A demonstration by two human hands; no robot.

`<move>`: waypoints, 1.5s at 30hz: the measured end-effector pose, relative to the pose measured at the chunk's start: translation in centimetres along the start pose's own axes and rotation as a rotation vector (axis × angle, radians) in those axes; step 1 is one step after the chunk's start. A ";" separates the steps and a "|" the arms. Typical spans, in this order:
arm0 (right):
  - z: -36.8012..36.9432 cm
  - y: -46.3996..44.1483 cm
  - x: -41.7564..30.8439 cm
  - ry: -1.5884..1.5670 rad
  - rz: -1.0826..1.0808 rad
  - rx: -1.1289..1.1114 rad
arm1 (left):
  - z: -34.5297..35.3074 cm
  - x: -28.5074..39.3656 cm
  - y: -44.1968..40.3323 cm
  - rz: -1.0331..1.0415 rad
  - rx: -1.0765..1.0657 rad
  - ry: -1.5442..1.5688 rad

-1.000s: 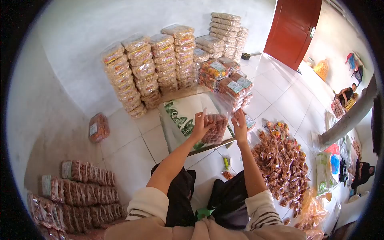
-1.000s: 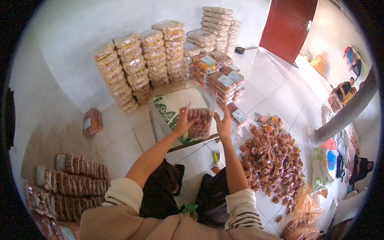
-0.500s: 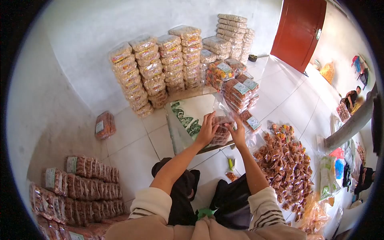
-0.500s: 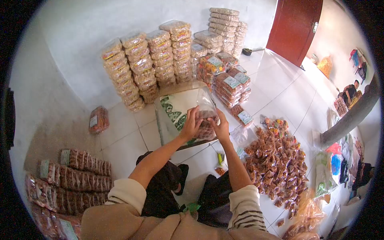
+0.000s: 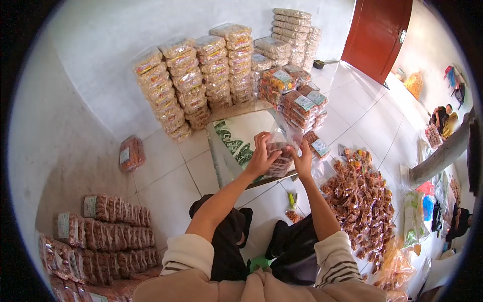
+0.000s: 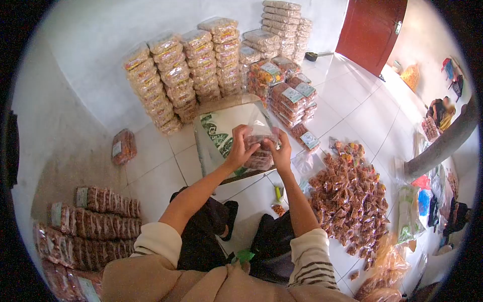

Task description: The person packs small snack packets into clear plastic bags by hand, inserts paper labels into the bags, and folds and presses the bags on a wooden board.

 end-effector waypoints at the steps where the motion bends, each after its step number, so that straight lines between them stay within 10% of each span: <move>1: 0.0 0.1 -0.2 0.002 0.001 0.000 | 0.0 0.0 -0.1 0.004 0.046 0.008; 5: 0.0 0.5 -1.5 0.010 -0.039 0.036 | 0.9 -0.5 -0.4 -0.101 0.107 0.301; 11: 0.4 2.0 -1.3 0.127 -0.018 0.076 | 1.6 1.0 0.2 -0.171 -0.093 -0.317; 16: 1.3 2.1 0.5 0.128 -0.083 -0.022 | 1.6 -0.5 0.7 -0.028 0.098 0.161; 23: 0.4 1.6 -0.9 0.234 -0.105 0.062 | 0.8 0.2 0.5 -0.083 -0.039 -0.226; 45: 0.4 -0.7 -0.4 0.155 -0.130 0.015 | 1.6 -1.9 -0.4 -0.261 0.058 0.284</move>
Point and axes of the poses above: each hand's wrist, its own y-axis away from the middle knuckle, its own z-axis out of the palm, x = y × z, the point moved 6 cm from there along -y, towards the middle knuckle, and after that the axes turned 2 degrees about z, right-handed, at the moved point
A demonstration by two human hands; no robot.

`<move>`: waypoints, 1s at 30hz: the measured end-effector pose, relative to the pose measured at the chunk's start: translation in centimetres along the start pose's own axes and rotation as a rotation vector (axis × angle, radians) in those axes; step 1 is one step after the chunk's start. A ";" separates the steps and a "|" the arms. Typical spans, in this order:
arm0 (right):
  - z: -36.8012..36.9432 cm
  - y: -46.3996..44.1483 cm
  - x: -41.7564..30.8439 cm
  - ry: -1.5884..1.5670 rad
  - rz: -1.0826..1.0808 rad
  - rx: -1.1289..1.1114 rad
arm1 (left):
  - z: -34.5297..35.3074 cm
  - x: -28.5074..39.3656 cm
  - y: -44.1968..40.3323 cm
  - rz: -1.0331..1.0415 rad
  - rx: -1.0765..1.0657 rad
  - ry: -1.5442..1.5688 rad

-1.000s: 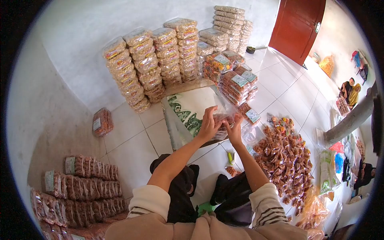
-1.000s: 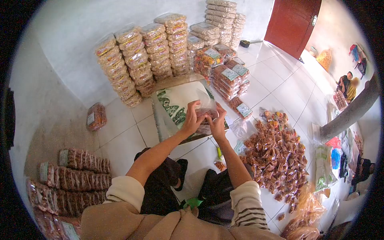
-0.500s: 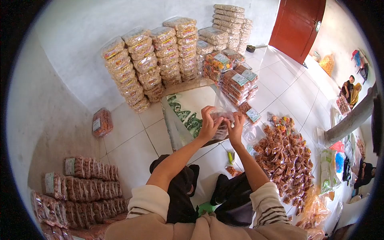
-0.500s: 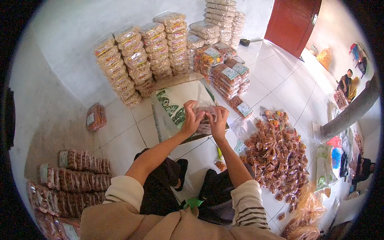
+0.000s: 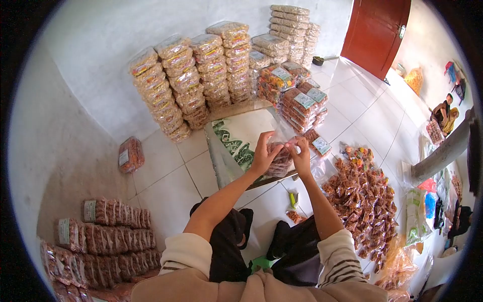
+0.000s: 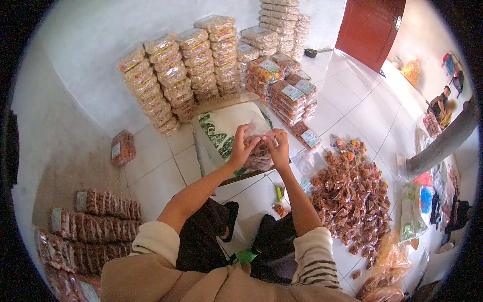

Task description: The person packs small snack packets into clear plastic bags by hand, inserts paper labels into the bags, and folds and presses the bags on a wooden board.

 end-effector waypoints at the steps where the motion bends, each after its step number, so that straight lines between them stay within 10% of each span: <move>1: 0.0 0.0 0.3 -0.036 0.010 0.010 | 0.0 0.0 -0.1 -0.007 -0.001 -0.001; 16: 0.7 -1.4 -1.6 -0.598 0.223 -0.184 | 1.0 1.8 -2.9 -0.073 -0.024 0.281; 23: 1.4 -2.6 0.4 -0.201 0.332 -0.209 | 0.1 3.0 -4.4 -0.069 -0.068 0.334; 30: 1.6 -2.6 0.9 -0.479 0.373 -0.112 | -2.9 -0.1 -1.1 0.102 0.079 -0.064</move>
Point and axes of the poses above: each hand's wrist, its own y-axis away from the middle knuckle, its own z-axis out of the palm, x = y × z, the point moved 6 cm from there along -y, towards the middle knuckle, and after that the axes turned 2 degrees about z, right-handed, at the moved point
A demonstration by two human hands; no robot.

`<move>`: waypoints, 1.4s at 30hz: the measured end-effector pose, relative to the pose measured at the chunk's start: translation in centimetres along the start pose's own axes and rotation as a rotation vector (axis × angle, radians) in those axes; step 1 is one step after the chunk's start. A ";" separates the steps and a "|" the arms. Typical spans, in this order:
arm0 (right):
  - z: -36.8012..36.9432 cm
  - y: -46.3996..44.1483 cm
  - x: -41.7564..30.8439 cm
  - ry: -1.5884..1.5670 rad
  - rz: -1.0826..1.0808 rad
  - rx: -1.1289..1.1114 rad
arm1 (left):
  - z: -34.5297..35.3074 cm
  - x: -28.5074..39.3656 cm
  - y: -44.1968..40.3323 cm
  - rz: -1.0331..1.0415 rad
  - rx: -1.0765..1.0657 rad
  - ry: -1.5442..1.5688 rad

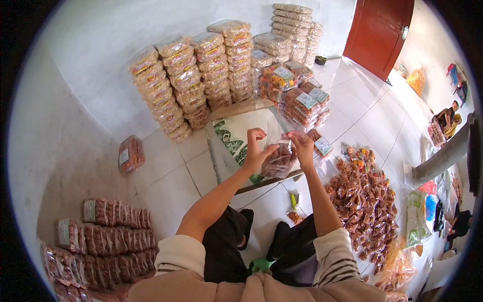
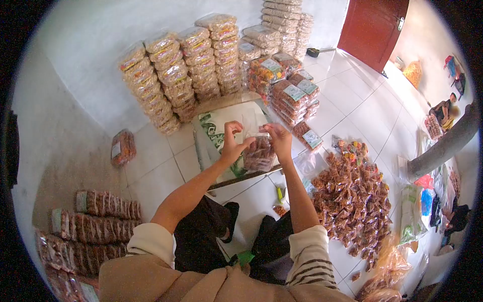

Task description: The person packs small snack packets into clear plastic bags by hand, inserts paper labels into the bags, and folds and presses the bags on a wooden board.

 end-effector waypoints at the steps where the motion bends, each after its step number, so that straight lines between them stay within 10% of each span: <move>1: -0.1 -0.2 0.2 0.007 -0.040 0.003 | 0.3 -0.4 0.5 -0.038 -0.010 0.012; 5: -0.3 -0.2 0.7 0.062 0.004 -0.014 | 1.9 0.2 1.3 -0.028 -0.075 -0.082; 7: -0.6 1.7 -2.3 0.230 -0.438 0.212 | 2.6 0.7 1.4 -0.001 -0.022 -0.102; 27: -1.8 1.1 1.8 0.158 -0.225 0.175 | 3.3 -1.9 0.7 -0.070 -0.042 0.089; 29: -1.7 0.6 2.0 0.141 -0.215 0.111 | 3.6 -1.4 0.4 -0.385 -0.160 0.309; 42: 0.2 0.5 -2.1 -0.085 -0.196 0.022 | 3.7 -0.2 -1.6 -0.162 -0.054 0.182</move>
Point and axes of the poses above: each hand's wrist, its own y-axis away from the middle knuckle, its own z-axis out of the palm, x = y × z, the point moved 6 cm from there along -y, towards the middle knuckle, and after that the axes turned 2 degrees about z, right-handed, at the moved point
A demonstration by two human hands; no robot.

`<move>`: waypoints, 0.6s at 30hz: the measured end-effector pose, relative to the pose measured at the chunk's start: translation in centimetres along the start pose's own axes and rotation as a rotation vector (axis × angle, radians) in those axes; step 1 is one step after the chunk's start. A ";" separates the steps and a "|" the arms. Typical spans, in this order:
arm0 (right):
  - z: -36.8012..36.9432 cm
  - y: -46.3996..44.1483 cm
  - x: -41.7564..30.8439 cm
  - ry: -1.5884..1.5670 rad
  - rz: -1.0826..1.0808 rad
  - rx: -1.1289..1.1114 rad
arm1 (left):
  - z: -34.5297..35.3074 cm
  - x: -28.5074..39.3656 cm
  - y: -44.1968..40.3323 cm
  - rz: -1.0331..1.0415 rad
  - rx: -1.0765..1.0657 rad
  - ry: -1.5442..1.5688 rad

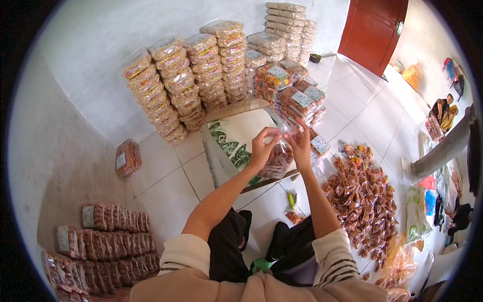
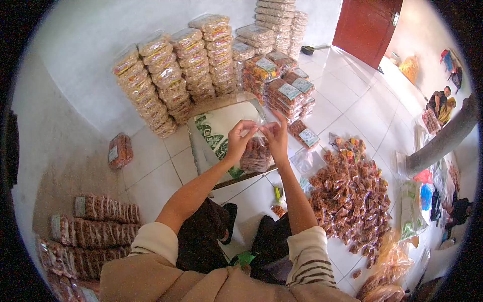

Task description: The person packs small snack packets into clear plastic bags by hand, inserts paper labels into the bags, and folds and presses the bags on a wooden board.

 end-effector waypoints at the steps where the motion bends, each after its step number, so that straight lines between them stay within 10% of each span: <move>1: 0.3 -0.1 -0.7 0.034 0.027 0.040 | 0.2 -0.1 0.1 -0.091 -0.012 0.031; 18: 0.6 -2.5 1.3 0.180 0.033 0.071 | -2.9 -2.8 2.9 -0.060 -0.124 -0.053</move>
Point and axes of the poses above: each hand's wrist, its own y-axis away from the middle knuckle, its own z-axis out of the palm, x = y × z, the point moved 6 cm from there along -y, towards the middle knuckle, and after that the axes turned 2 degrees about z, right-handed, at the moved point
